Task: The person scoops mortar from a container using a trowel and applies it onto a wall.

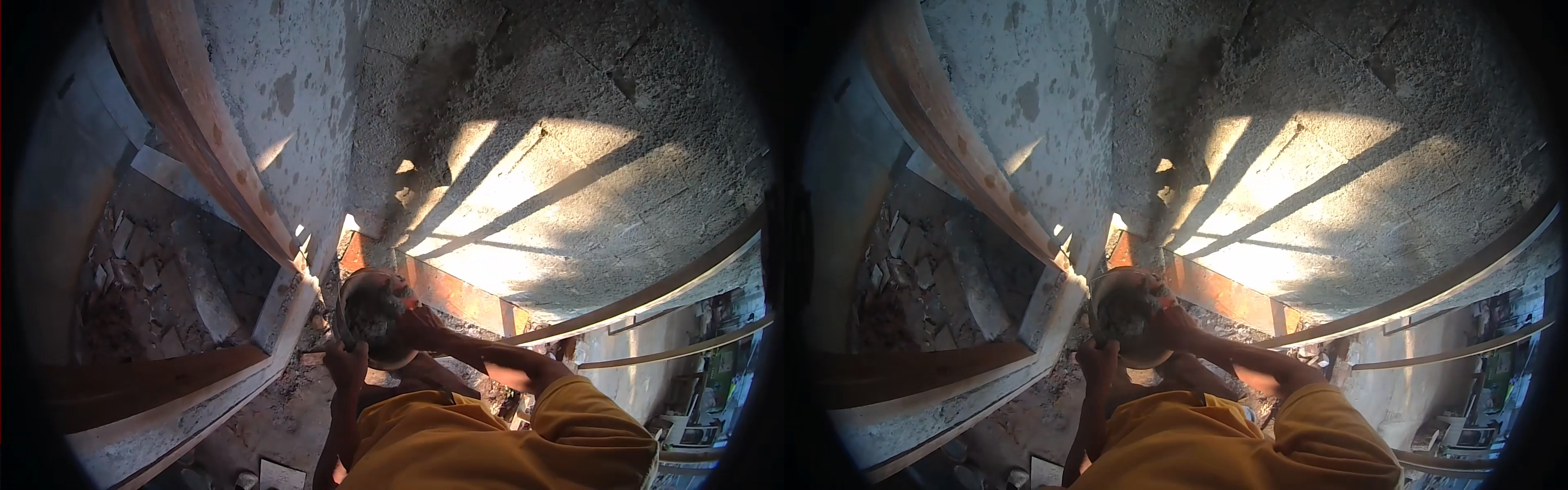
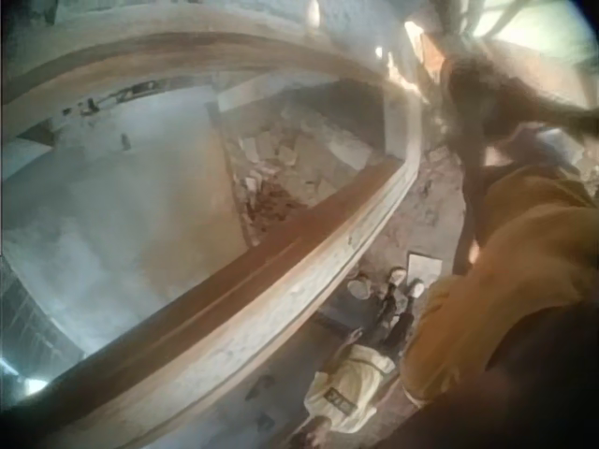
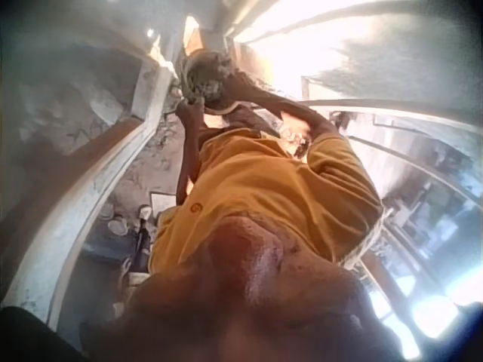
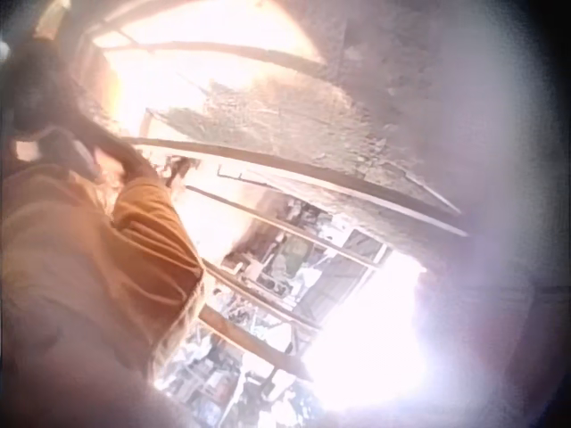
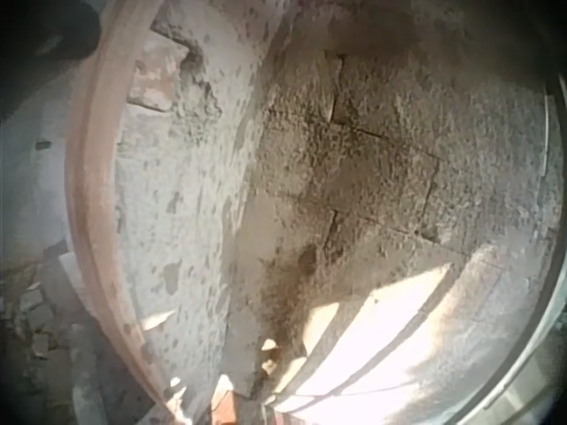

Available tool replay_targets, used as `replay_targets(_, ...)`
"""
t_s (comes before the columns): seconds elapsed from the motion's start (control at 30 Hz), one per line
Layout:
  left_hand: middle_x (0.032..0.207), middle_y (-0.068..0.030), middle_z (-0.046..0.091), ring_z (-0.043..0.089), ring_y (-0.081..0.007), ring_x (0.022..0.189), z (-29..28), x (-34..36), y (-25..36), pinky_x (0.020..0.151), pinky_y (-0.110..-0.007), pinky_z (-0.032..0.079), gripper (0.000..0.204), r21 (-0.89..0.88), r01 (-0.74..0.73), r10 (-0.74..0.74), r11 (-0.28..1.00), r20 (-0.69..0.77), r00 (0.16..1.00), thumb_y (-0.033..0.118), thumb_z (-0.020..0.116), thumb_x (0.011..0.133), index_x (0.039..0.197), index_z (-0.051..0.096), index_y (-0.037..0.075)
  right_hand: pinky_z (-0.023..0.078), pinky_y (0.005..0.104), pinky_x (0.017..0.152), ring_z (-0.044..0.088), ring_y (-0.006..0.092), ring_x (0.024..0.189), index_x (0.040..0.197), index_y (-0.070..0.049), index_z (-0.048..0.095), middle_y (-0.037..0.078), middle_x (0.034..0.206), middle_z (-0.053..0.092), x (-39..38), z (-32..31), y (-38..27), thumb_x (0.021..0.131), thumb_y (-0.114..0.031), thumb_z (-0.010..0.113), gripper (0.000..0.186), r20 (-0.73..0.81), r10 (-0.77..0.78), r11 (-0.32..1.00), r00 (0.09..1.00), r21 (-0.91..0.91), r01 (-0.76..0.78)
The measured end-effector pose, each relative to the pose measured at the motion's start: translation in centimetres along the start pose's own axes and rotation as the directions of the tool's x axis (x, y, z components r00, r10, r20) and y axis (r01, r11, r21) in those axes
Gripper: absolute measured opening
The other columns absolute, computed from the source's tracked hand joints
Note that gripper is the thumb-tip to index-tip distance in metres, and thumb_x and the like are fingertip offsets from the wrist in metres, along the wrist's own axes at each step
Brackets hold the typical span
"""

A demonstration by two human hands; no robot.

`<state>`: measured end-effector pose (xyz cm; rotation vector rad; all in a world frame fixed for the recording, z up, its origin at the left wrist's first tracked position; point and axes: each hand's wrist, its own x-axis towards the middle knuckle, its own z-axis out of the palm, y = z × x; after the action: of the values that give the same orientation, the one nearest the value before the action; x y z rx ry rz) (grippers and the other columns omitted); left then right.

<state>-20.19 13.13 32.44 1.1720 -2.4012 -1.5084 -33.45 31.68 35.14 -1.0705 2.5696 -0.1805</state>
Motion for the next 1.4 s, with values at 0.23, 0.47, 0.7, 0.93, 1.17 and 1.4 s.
replay_targets(0.23, 0.070, -0.0229, 0.066, 0.066, -0.0420, 0.070, -0.4, 0.6, 0.7, 0.068, -0.053, 0.050, 0.029, -0.040, -0.005, 0.007, 0.999, 0.054, 0.999, 0.022, 0.071, 0.069, 0.068, 0.062, -0.005, 0.055, 0.0523, 0.074, 0.072, 0.0439, 0.083, 0.107, -0.007, 0.069, 0.020, 0.086, 0.074, -4.4, -9.4, -0.8, 0.088, -0.027, 0.069, 0.028, 0.092, 0.175, 0.898, 0.980, 0.394, -0.197)
replay_targets(0.47, 0.073, -0.0207, 0.071, 0.071, -0.0366, 0.071, -2.0, -0.3, 0.6, 0.073, -0.049, 0.054, 0.026, -0.072, 0.082, -0.081, 0.994, 0.008, 0.997, 0.022, 0.072, 0.071, 0.072, 0.068, -0.004, 0.055, 0.0405, 0.068, 0.071, 0.0220, 0.076, 0.093, -0.005, 0.072, 0.013, 0.081, 0.072, -3.0, -25.4, 4.4, 0.096, -0.034, 0.073, 0.029, 0.107, -0.242, 0.919, 0.965, 0.343, 0.192)
replay_targets(0.7, 0.072, -0.0216, 0.071, 0.072, -0.0377, 0.072, -3.2, -2.0, -1.3, 0.074, -0.048, 0.054, 0.026, -0.011, 0.089, -0.090, 0.996, -0.071, 0.993, 0.021, 0.072, 0.072, 0.075, 0.070, -0.005, 0.052, 0.0297, 0.045, 0.064, 0.0129, 0.050, 0.093, -0.001, 0.075, 0.007, 0.060, 0.065, 5.7, -39.4, 15.0, 0.101, -0.024, 0.068, 0.025, 0.115, 0.468, 0.841, 0.876, 0.248, -0.482)
replay_targets(0.93, 0.075, -0.0243, 0.072, 0.073, -0.0395, 0.074, -4.1, -2.4, -2.2, 0.075, -0.049, 0.055, 0.029, 0.001, 0.162, -0.161, 0.987, -0.103, 0.982, 0.022, 0.071, 0.072, 0.078, 0.071, -0.006, 0.056, 0.0312, 0.051, 0.067, 0.0145, 0.056, 0.093, -0.001, 0.076, 0.009, 0.066, 0.067, 4.9, -38.7, 8.3, 0.097, -0.024, 0.066, 0.026, 0.091, 0.304, 0.938, 0.948, 0.147, -0.314)
replay_targets(1.17, 0.069, -0.0229, 0.067, 0.069, -0.0412, 0.070, -1.7, 0.2, 0.3, 0.071, -0.050, 0.053, 0.028, 0.021, -0.042, 0.042, 0.999, 0.005, 0.999, 0.021, 0.073, 0.074, 0.074, 0.066, -0.006, 0.057, 0.0514, 0.068, 0.072, 0.0386, 0.075, 0.106, -0.006, 0.068, 0.017, 0.083, 0.070, 0.8, -9.8, 3.6, 0.089, -0.022, 0.067, 0.024, 0.071, -0.063, 0.953, 0.996, -0.293, 0.081)
replay_targets(1.4, 0.061, -0.0226, 0.059, 0.064, -0.0432, 0.064, -2.9, 0.2, 2.5, 0.067, -0.054, 0.049, 0.031, 0.034, -0.133, 0.132, 0.991, 0.024, 0.991, 0.021, 0.072, 0.072, 0.065, 0.056, -0.004, 0.057, 0.0525, 0.076, 0.072, 0.0453, 0.088, 0.097, -0.006, 0.073, 0.023, 0.085, 0.074, -1.9, -0.4, 1.7, 0.087, -0.027, 0.066, 0.024, 0.196, 0.106, 0.930, 0.975, 0.328, -0.167)
